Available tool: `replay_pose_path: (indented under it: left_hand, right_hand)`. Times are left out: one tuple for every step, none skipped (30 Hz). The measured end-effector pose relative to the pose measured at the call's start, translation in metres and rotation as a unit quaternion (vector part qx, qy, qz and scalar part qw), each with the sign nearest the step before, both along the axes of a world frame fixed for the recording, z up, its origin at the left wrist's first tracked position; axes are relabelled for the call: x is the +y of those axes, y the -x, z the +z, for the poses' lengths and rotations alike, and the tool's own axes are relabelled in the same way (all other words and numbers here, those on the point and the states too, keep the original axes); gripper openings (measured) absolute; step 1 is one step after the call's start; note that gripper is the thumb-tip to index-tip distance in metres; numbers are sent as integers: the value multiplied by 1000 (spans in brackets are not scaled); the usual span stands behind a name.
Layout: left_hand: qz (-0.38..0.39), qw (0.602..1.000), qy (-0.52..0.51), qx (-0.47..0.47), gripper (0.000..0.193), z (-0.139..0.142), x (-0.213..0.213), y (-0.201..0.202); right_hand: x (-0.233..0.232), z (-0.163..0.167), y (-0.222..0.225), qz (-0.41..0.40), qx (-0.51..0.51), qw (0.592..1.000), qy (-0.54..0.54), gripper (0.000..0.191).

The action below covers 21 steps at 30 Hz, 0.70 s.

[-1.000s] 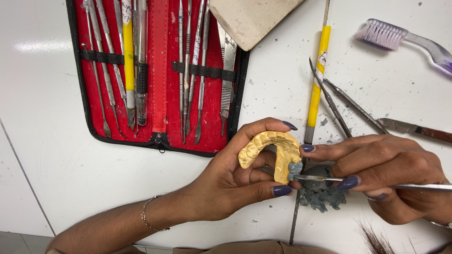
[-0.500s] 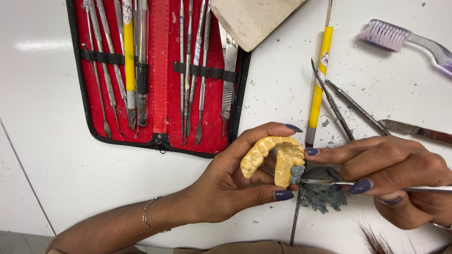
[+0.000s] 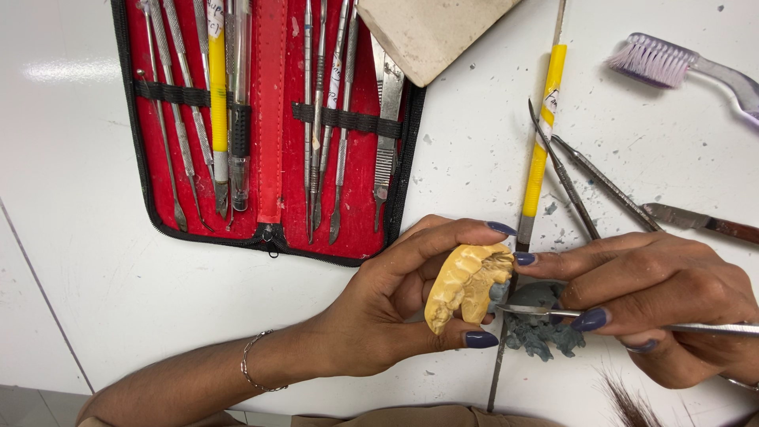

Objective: The person holds a yellow dental cast with a gray wax pattern and uses metal wax carvers to trim and shape the wax around the teeth, occasionally switching between different carving tools. They then use a toothbrush to brush debris off the pattern and continue refining the wax with a carver.

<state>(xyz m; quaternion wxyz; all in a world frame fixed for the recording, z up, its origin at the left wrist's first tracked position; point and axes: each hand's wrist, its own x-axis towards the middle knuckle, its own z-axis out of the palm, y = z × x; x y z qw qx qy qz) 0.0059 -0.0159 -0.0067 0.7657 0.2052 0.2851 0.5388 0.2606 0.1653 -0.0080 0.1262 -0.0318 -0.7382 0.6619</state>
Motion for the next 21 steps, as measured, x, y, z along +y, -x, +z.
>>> replay_pose_path:
  left_hand:
    - [0,1000,0,0,70,0,0,0]
    - [-1,1000,0,0,70,0,0,0]
    - [-1,1000,0,1,70,0,0,0]
    - [-1,1000,0,1,70,0,0,0]
    - [0,1000,1,2,71,0,0,0]
    - [0,1000,1,1,71,0,-1,0]
    - [1,1000,2,-1,71,0,-1,0]
    - [2,1000,1,-4,70,0,-1,0]
    - [3,1000,2,-6,70,0,-1,-1]
    - [4,1000,2,-8,70,0,-1,-1]
    - [4,1000,2,-8,70,-1,-1,-1]
    - [4,1000,2,-8,70,-1,-2,-1]
    - [4,1000,1,-8,70,-1,-2,-1]
    - [4,1000,0,-7,70,-1,-2,-1]
    - [4,1000,0,-8,70,-1,-2,-1]
    - [4,1000,-1,-8,69,-1,-2,-1]
    - [4,1000,-2,-9,69,-1,-3,-1]
    - [3,1000,-2,-8,69,-2,-3,-1]
    - [3,1000,-1,-8,69,-2,-3,-1]
    - [2,1000,-1,-7,69,-2,-3,-1]
    - [2,1000,-1,-5,69,-2,-3,-1]
  right_hand:
    - [0,0,0,1,0,1000,1,12]
    - [0,1,1,3,0,1000,2,12]
    - [0,2,1,5,1,1000,-3,12]
    - [1,2,2,7,2,1000,-8,13]
    - [1,2,2,10,3,1000,-14,13]
    - [1,3,2,7,-1,1000,-17,13]
    - [1,3,2,4,-5,1000,-20,13]
    - [1,3,2,2,-8,1000,-22,14]
    - [0,3,2,3,-8,1000,-24,13]
    - [0,3,3,5,-8,1000,-25,12]
    - [0,3,3,6,-8,1000,-26,11]
    - [0,3,3,4,-4,1000,-17,9]
    - [-1,3,3,2,1,1000,-9,7]
    - [-1,3,3,0,6,1000,0,6]
    - [-1,2,3,-1,1,1000,4,6]
    - [-2,2,3,-1,-5,1000,7,7]
    - [-2,2,3,-2,-10,1000,11,8]
    - [-2,2,3,0,-3,1000,9,7]
    - [-2,1,3,2,3,1000,7,6]
    - [-1,1,3,5,10,1000,4,5]
    - [-1,0,3,3,13,1000,-1,5]
